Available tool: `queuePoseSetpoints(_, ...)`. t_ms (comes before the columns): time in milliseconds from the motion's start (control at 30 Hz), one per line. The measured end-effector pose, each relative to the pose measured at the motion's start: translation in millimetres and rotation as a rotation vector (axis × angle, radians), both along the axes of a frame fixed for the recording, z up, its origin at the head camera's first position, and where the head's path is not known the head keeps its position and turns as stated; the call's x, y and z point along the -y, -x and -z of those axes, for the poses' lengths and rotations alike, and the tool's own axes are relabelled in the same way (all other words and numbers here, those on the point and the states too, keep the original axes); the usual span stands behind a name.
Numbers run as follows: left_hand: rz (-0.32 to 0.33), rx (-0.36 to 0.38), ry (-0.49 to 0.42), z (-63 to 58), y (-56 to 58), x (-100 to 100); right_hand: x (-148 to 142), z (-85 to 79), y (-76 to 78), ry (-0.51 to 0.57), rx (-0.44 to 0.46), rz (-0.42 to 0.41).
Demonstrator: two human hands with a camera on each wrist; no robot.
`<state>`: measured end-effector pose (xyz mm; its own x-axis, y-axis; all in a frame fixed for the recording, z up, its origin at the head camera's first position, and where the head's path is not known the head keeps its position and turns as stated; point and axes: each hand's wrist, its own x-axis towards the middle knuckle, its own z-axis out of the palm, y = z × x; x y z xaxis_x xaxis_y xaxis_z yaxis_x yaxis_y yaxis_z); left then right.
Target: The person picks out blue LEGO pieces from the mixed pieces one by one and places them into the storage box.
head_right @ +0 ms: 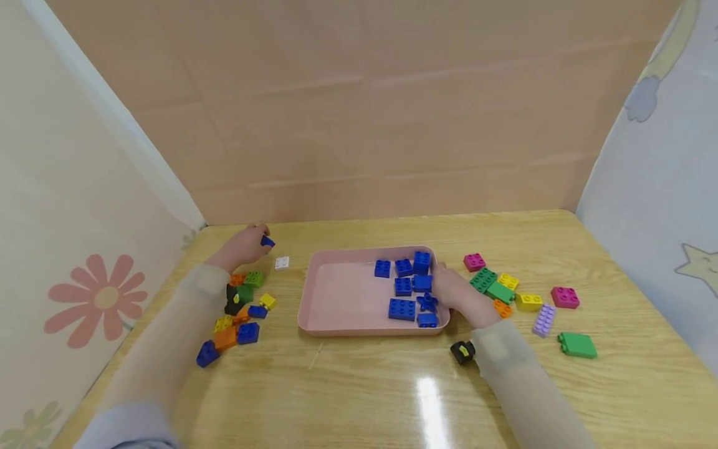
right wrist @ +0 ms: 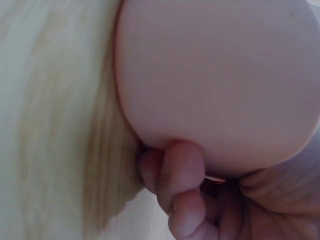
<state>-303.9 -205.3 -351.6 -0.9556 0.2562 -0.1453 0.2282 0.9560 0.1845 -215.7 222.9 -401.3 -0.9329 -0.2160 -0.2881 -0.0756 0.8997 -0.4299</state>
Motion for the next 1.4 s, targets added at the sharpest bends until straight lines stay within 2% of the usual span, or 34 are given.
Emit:
queuePoseSetpoints(167, 0.168, -0.111, 0.040, -9.5, -6.3, -30.0, -0.7, -0.6, -1.3, 0.004, -0.012, -0.001)
queuePoseSetpoints(400, 0.393, -0.205, 0.116, -22.9, -26.5, -81.4, -1.8, -1.9, -2.0, -0.001, -0.025, -0.008)
queuePoseSetpoints(600, 0.612, -0.245, 0.204, -21.8, -42.4, -118.4, -2.2, -1.6, -2.1, 0.001, -0.008, -0.006)
queuePoseSetpoints(700, 0.698, -0.252, 0.246, -17.5, -49.0, -133.3, -2.2, -2.0, -2.6, -0.003, -0.006, -0.006)
queuePoseSetpoints(933, 0.780, -0.164, 0.312, -5.0, -58.7, -161.9, -2.5, -1.7, -3.1, 0.009, -0.024, -0.021)
queuePoseSetpoints(1067, 0.853, -0.144, 0.343, 2.6, -60.1, -173.5, -2.5, -1.9, -3.9, 0.020, -0.023, -0.016)
queuePoseSetpoints(1167, 0.881, -0.114, 0.396, 8.0, -60.4, -178.4, -2.6, -1.8, -4.9, 0.034, -0.022, -0.018)
queuePoseSetpoints(1300, 0.947, -0.094, 0.462, 13.5, -60.9, -181.9, -2.6, -1.3, -5.9, 0.044, -0.013, -0.014)
queuePoseSetpoints(1400, 0.997, -0.124, 0.472, 15.6, -61.0, -183.8, -3.0, -1.5, -5.5, 0.042, -0.016, -0.011)
